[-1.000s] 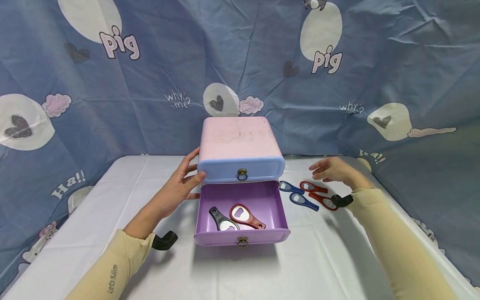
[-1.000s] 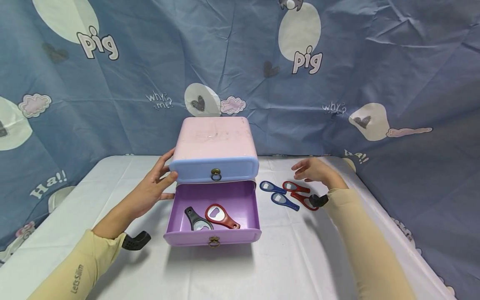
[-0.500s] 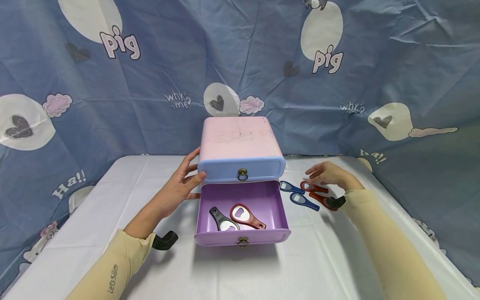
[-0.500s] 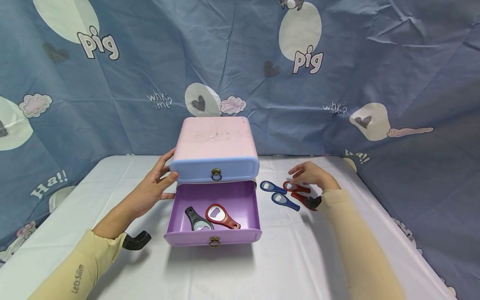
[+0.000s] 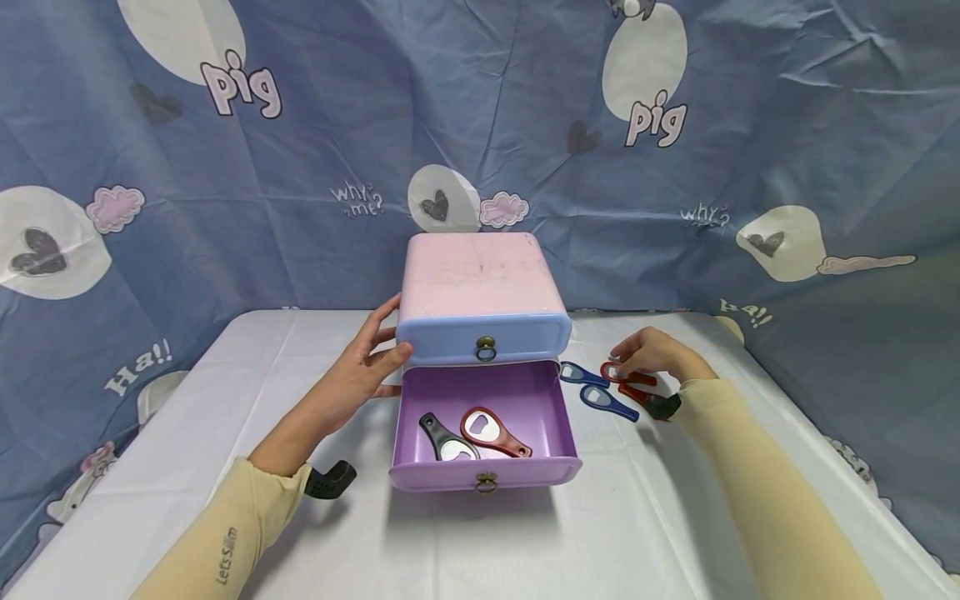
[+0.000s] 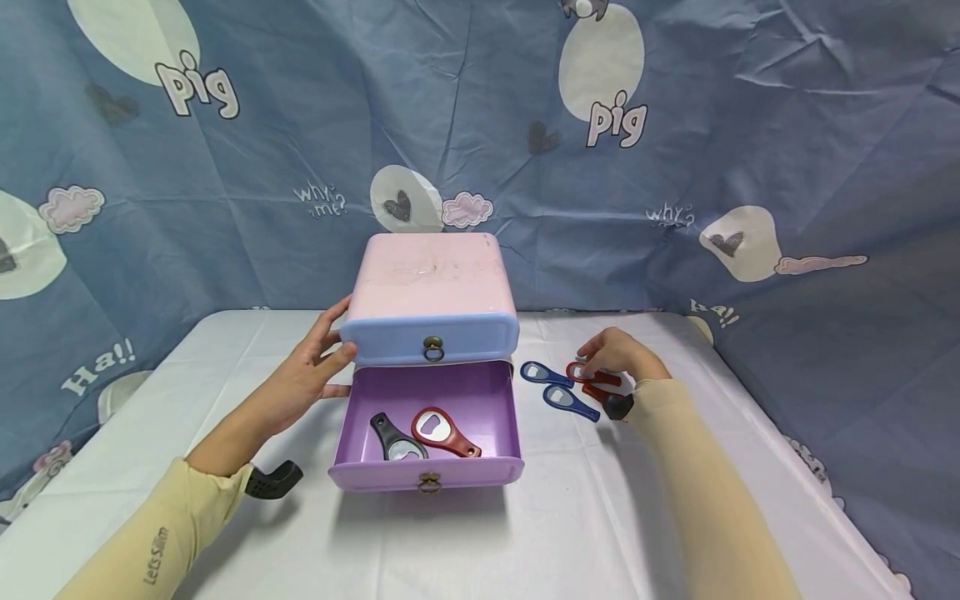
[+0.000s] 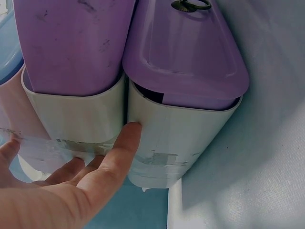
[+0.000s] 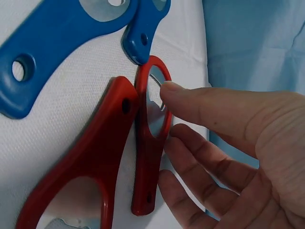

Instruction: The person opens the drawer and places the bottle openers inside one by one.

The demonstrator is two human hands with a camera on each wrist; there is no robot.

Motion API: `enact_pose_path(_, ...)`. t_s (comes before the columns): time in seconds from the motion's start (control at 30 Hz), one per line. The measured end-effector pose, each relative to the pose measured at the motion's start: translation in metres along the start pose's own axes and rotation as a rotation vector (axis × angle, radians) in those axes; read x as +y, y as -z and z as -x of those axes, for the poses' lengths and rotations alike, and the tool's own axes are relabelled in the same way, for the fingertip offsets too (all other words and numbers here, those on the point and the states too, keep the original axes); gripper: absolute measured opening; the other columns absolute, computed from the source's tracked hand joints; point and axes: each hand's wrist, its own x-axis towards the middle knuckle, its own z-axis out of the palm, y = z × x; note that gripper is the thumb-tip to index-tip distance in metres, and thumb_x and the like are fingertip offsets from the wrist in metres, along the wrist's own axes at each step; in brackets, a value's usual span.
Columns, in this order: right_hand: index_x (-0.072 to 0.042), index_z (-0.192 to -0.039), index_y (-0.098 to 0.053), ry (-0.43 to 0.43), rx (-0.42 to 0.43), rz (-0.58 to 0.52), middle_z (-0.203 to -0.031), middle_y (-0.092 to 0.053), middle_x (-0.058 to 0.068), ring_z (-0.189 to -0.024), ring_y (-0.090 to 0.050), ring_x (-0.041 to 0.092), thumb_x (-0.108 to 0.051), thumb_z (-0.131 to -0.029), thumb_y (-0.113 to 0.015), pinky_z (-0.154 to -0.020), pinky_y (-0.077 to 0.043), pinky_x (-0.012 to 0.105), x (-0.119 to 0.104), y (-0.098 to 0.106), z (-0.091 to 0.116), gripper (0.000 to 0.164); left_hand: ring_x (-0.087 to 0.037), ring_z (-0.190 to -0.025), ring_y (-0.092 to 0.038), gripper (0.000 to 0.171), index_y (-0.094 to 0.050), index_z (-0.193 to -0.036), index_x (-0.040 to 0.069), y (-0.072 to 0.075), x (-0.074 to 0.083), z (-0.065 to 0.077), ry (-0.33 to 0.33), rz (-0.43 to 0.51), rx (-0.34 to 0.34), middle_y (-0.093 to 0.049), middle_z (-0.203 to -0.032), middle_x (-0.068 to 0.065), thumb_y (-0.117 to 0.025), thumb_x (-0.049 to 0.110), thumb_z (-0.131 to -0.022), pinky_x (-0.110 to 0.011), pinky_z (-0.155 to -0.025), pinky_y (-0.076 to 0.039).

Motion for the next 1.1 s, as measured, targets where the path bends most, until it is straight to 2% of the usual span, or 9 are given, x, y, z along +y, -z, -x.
enact_pose_path(0.2,0.003,-0.136,-0.070,-0.029,-0.006,0.008,-0.129,-0.073,0.022,-0.105,-0.066,0.026,-0.012,-0.093,-0.079,-0.108,-0.052,0.050,-0.004,-0.004,0.001,0.047,-0.046,-0.158,-0.035,0.074,-0.010,-0.170,0.052,0.000,-0.001,0.000,0.000,0.000,-0.001,-0.021,-0.174,-0.019,-0.056,0.038,-0.113,-0.073,-0.109,-0.049)
enact_pose_path(0.53,0.001,-0.132,-0.074,-0.030,0.015,0.077,-0.126,-0.072,0.020,-0.103,-0.063,0.025,-0.013,-0.092,-0.081,-0.100,-0.054,0.043,-0.007,-0.008,0.001,0.044,-0.046,-0.158,-0.037,0.074,-0.011,-0.170,0.051,0.000,-0.001,-0.001,0.001,-0.006,0.002,-0.021,-0.174,-0.019,-0.057,0.037,-0.113,-0.073,-0.109,-0.049)
enact_pose_path(0.77,0.001,-0.130,-0.075,-0.020,0.019,0.111,-0.126,-0.073,0.020,-0.102,-0.065,0.025,-0.013,-0.092,-0.081,-0.099,-0.055,0.044,-0.010,-0.009,0.002,0.042,-0.046,-0.158,-0.036,0.074,-0.010,-0.170,0.051,-0.001,-0.001,0.000,0.003,-0.004,-0.004,-0.020,-0.174,-0.019,-0.056,0.037,-0.113,-0.072,-0.109,-0.050)
enact_pose_path(1.0,-0.001,-0.119,-0.080,0.018,0.010,0.226,-0.105,-0.076,0.012,-0.091,-0.063,0.023,-0.013,-0.090,-0.083,-0.090,-0.052,0.038,-0.015,-0.006,-0.002,0.031,-0.046,-0.158,-0.035,0.074,-0.010,-0.170,0.051,0.000,0.000,0.000,0.003,-0.005,-0.002,-0.020,-0.174,-0.020,-0.056,0.039,-0.113,-0.072,-0.108,-0.050)
enact_pose_path(1.1,-0.001,-0.115,-0.078,0.013,0.009,0.241,-0.104,-0.074,0.011,-0.092,-0.062,0.023,-0.013,-0.089,-0.084,-0.089,-0.052,0.037,-0.017,-0.005,-0.003,0.029,-0.046,-0.158,-0.035,0.074,-0.011,-0.170,0.052,0.001,0.000,0.000,0.003,-0.004,-0.001,-0.020,-0.174,-0.019,-0.056,0.039,-0.113,-0.072,-0.108,-0.050)
